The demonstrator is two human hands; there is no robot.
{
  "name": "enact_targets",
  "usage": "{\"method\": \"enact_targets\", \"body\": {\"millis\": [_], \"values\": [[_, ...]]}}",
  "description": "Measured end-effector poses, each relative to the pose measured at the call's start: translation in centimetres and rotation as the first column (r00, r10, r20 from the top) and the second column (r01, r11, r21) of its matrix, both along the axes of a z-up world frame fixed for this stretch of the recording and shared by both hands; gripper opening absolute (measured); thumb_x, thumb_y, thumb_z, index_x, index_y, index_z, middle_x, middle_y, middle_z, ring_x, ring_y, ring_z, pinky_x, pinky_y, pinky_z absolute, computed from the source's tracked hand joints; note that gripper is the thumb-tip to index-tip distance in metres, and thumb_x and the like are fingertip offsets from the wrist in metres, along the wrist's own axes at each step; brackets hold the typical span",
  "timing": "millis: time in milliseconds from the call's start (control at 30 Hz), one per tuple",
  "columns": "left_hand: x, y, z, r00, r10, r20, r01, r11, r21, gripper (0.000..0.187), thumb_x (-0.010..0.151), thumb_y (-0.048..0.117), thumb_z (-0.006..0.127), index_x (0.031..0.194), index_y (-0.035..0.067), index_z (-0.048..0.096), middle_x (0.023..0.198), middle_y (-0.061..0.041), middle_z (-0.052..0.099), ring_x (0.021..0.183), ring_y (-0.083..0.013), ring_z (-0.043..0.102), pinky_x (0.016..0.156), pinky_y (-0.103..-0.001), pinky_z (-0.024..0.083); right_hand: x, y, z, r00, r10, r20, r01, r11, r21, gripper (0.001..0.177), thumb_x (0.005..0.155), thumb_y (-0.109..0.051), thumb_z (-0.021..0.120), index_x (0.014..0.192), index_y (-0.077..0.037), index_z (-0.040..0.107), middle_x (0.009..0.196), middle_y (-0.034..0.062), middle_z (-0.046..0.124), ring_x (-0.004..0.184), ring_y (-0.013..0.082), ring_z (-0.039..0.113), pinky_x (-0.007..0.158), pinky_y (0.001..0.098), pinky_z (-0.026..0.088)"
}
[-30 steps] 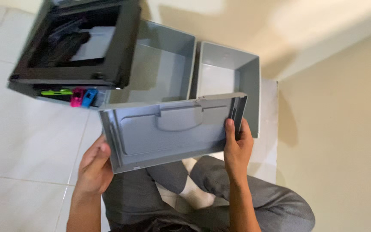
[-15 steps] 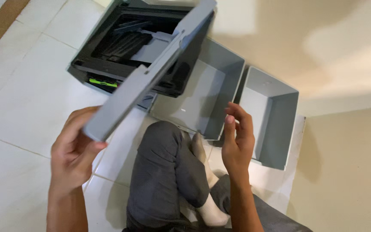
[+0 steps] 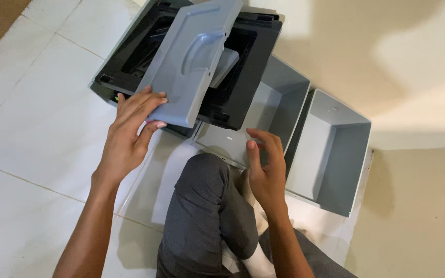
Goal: The person sits on the floor and assembles a grey plastic storage box. They attach a pink latch to the lid, then fit the lid onto the box body, and finally secure the latch. The person also handles a black plastic frame component.
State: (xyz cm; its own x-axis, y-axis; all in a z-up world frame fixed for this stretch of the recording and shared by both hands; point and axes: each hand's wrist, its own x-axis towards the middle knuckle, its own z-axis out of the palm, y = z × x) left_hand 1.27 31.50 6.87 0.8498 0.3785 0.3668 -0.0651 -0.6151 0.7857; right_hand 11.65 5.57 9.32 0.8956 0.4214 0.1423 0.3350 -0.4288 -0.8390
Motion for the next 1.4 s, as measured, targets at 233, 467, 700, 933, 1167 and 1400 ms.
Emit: {"method": "enact_targets", "body": {"millis": [233, 467, 700, 933, 1167, 1400], "values": [[2.7, 2.4, -2.8, 1.0, -0.004, -0.014, 0.004, 0.999, -0.042, 0.041, 0.096, 0.005, 0.068, 0.137, 0.012, 0.064, 0.144, -0.004, 0.063, 0.153, -0.0341, 0.041, 0.126, -0.066, 0.016, 0.9, 0.6, -0.8, 1.0, 0.015, 0.01, -0.014, 0.999, -0.028, 0.028, 0.106, -0.025, 0.057, 0.124, -0.008, 0.069, 0.125, 0.0102, 0.065, 0.116, 0.0218, 0.063, 0.101, 0.036, 0.05], [4.0, 3.9, -3.8, 0.991, 0.033, -0.127, -0.037, 0.999, -0.029, 0.041, 0.097, 0.007, 0.066, 0.137, 0.016, 0.063, 0.147, -0.003, 0.061, 0.156, -0.0337, 0.033, 0.125, -0.067, 0.006, 1.8, 1.5, -1.1, 0.999, 0.024, 0.032, -0.024, 1.0, -0.009, 0.023, 0.106, -0.023, 0.059, 0.12, -0.007, 0.067, 0.123, 0.0099, 0.065, 0.119, 0.0223, 0.063, 0.104, 0.0365, 0.049], [3.4, 4.7, -3.6, 0.971, 0.095, -0.219, -0.091, 0.995, 0.03, 0.042, 0.103, 0.016, 0.061, 0.145, 0.016, 0.058, 0.157, -0.006, 0.051, 0.159, -0.037, 0.021, 0.122, -0.07, 0.001, 1.7, 0.8, -1.0, 0.999, 0.049, 0.017, -0.049, 0.999, -0.017, 0.024, 0.105, -0.023, 0.06, 0.122, -0.007, 0.068, 0.125, 0.0107, 0.065, 0.116, 0.0234, 0.062, 0.102, 0.0369, 0.049], [3.2, 4.3, -3.5, 0.953, 0.159, -0.258, -0.146, 0.987, 0.068, 0.05, 0.108, 0.032, 0.055, 0.152, 0.01, 0.05, 0.163, -0.013, 0.042, 0.158, -0.0429, 0.013, 0.12, -0.071, 0.003, 1.2, -0.8, -0.7, 0.996, 0.086, 0.004, -0.086, 0.996, -0.014, 0.025, 0.105, -0.024, 0.06, 0.123, -0.008, 0.068, 0.125, 0.0113, 0.065, 0.12, 0.0236, 0.063, 0.103, 0.036, 0.049], [3.1, 2.6, -3.2, 0.946, 0.188, -0.264, -0.16, 0.979, 0.124, 0.054, 0.108, 0.036, 0.054, 0.155, 0.008, 0.047, 0.164, -0.017, 0.038, 0.157, -0.046, 0.015, 0.122, -0.07, 0.009, 0.8, -2.9, -0.2, 0.995, 0.082, -0.055, -0.084, 0.995, -0.045, 0.028, 0.103, -0.026, 0.06, 0.123, -0.008, 0.068, 0.123, 0.011, 0.065, 0.117, 0.0231, 0.065, 0.097, 0.0348, 0.054], [3.7, 1.7, -2.9, 0.922, 0.256, -0.29, -0.191, 0.954, 0.232, 0.057, 0.11, 0.035, 0.053, 0.156, 0.004, 0.043, 0.164, -0.022, 0.036, 0.154, -0.0495, 0.019, 0.118, -0.071, 0.015, 0.6, -6.4, 0.2, 0.996, 0.023, -0.092, -0.031, 0.996, -0.083, 0.031, 0.102, -0.029, 0.06, 0.124, -0.009, 0.068, 0.128, 0.0113, 0.064, 0.117, 0.0233, 0.066, 0.082, 0.0336, 0.059]]}}
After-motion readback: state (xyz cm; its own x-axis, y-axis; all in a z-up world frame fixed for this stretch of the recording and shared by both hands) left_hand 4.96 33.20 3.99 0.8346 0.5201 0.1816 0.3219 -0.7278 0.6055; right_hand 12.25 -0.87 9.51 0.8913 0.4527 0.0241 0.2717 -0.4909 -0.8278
